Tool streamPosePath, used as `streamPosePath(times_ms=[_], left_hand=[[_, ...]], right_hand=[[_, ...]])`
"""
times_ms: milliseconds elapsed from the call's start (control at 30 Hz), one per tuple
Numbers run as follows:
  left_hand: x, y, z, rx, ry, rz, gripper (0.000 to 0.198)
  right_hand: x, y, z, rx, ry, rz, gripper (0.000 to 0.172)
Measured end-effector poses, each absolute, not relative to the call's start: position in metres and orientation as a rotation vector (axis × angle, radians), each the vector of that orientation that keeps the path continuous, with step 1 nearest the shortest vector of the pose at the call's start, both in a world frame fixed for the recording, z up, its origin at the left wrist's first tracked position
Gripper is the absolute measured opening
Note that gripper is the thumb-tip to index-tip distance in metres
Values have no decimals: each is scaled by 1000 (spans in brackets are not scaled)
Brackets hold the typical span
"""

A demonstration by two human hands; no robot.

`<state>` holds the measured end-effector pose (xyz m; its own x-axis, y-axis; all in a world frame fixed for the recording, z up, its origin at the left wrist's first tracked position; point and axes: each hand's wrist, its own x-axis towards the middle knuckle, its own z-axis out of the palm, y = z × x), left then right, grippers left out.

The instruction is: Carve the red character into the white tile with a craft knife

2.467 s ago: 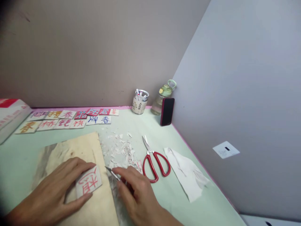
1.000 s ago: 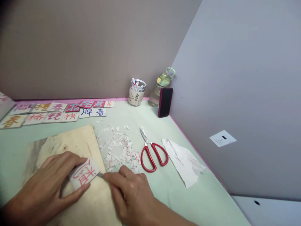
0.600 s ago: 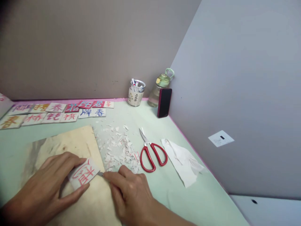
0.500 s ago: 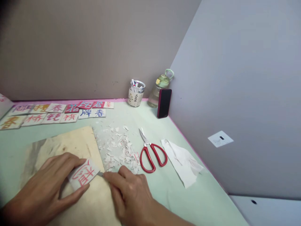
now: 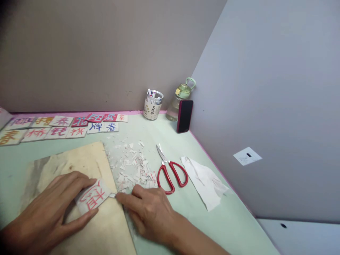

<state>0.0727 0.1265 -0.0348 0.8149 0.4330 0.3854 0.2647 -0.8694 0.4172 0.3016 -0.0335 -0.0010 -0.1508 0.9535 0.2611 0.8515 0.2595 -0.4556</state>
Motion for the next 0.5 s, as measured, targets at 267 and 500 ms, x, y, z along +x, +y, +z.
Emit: streamPosePath(times_ms=[267,500], left_hand=[[65,145,-26,2652,382,537,37],[61,151,-18,2569,381,418,43]], right_hand=[[315,-25,5,-1577,-2077,483,36],[310,-24,6,-1584,-1987,615,37]])
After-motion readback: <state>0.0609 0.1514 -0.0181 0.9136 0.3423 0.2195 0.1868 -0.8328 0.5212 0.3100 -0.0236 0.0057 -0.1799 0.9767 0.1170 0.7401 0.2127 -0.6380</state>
